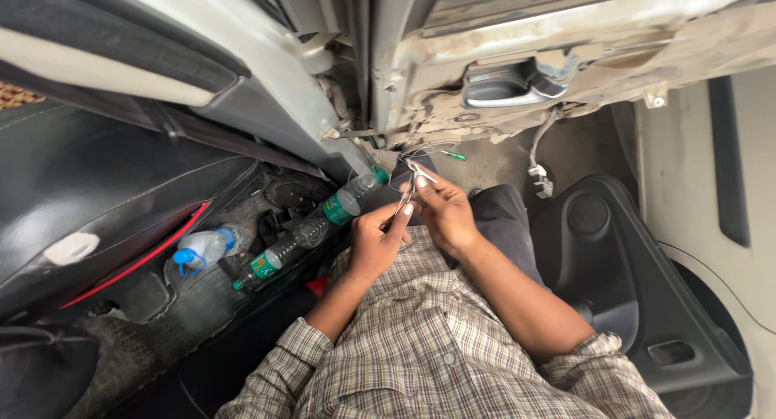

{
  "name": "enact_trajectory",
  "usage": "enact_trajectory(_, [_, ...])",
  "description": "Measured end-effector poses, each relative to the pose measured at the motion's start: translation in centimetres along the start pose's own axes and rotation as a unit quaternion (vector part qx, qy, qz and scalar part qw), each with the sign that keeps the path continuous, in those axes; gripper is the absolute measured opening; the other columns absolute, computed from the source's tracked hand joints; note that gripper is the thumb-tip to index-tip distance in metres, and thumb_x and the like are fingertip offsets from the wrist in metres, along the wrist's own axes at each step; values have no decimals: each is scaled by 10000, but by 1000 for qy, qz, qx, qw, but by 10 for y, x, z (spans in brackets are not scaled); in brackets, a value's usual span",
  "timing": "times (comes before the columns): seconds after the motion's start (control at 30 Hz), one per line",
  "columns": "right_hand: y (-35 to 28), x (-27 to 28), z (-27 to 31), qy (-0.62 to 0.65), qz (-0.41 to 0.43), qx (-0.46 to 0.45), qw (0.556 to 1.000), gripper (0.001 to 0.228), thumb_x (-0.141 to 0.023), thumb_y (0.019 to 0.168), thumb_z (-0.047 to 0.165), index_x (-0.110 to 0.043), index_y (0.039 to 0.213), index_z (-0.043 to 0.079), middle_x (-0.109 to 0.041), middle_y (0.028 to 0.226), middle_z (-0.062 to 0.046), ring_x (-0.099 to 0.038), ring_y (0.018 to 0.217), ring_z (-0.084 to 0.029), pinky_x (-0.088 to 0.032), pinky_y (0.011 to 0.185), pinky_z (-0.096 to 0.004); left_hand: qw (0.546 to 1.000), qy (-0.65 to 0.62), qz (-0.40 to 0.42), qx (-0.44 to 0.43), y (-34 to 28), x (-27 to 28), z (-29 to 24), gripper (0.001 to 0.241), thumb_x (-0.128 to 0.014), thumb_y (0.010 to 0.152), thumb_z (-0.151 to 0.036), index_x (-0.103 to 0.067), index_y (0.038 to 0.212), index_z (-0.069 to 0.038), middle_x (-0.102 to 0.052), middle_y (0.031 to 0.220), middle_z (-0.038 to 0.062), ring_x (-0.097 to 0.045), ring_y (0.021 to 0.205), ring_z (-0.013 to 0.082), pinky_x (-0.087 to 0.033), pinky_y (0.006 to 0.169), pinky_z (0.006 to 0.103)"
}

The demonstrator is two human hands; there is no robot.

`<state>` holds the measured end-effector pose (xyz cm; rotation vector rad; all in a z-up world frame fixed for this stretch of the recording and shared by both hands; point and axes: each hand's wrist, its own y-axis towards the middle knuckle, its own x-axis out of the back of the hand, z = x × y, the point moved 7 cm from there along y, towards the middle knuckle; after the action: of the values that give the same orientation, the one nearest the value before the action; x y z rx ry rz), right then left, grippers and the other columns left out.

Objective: The person works on the exposed wiring inside a car door, using a test light to check for power and manipulating connectors. They then remove a plastic vent grille from the door panel and continue handling the wires.

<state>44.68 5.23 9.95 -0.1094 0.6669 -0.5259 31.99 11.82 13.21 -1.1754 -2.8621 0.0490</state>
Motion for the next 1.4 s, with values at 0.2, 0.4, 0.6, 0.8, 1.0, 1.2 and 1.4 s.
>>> enact_trajectory(0.2, [-3, -19, 10, 80, 49, -90, 992, 557, -450, 1075, 418, -570, 1385, -29, -713, 1157, -114, -664, 1040, -209, -513, 938, -386, 999, -13, -26, 31, 0, 9, 12, 254, -650, 1014, -228, -773, 1045, -7, -692, 604, 22, -576, 512, 40, -408, 481, 217])
enact_trajectory(0.4, [3, -18, 5, -5, 56, -93, 994, 453, -543, 1073, 294, -603, 1360, -52, -696, 1206, -112, -656, 1068, -181, -508, 937, -346, 995, -51, -85, 2, 0, 23, 36, 234, -685, 1004, -211, -767, 1009, 8, -714, 676, 44, -590, 599, 30, -428, 558, 203])
enact_trajectory(0.6, [62, 1, -41, -138, 48, -88, 985, 412, -570, 1059, 298, -673, 1271, -40, -708, 1111, -81, -642, 982, -142, -519, 902, -298, 957, -146, -220, 121, -5, 76, 70, 300, -698, 939, -250, -695, 1034, 34, -773, 915, 129, -547, 510, 91, -400, 473, 242])
enact_trajectory(0.8, [130, 0, -107, -382, 7, -18, 924, 385, -647, 1073, 344, -695, 1035, -36, -611, 861, -46, -503, 765, -113, -434, 704, -276, 923, -205, -236, 225, -26, 103, 77, 382, -693, 903, -326, -675, 990, 45, -771, 876, 163, -476, 352, 94, -330, 336, 237])
enact_trajectory(1.0, [144, -2, -135, -397, 30, 30, 917, 299, -641, 1031, 283, -738, 996, 2, -671, 791, -2, -526, 700, -79, -448, 651, -248, 925, -210, -211, 236, -43, 100, 92, 376, -685, 903, -330, -672, 978, 38, -763, 849, 172, -473, 352, 92, -325, 333, 239])
enact_trajectory(1.2, [144, 3, -137, -361, 65, -2, 930, 274, -642, 1028, 250, -727, 1052, -9, -763, 900, -36, -639, 795, -60, -527, 748, -232, 922, -222, -198, 250, -39, 86, 107, 365, -691, 923, -308, -666, 980, 52, -750, 810, 157, -447, 351, 82, -312, 338, 237])
enact_trajectory(1.4, [150, -7, -136, -395, 65, -25, 916, 281, -634, 1039, 213, -751, 1064, -42, -781, 907, -67, -620, 777, -88, -520, 739, -267, 932, -207, -191, 228, -22, 86, 104, 346, -717, 926, -295, -671, 996, 40, -740, 791, 132, -437, 355, 67, -308, 341, 229])
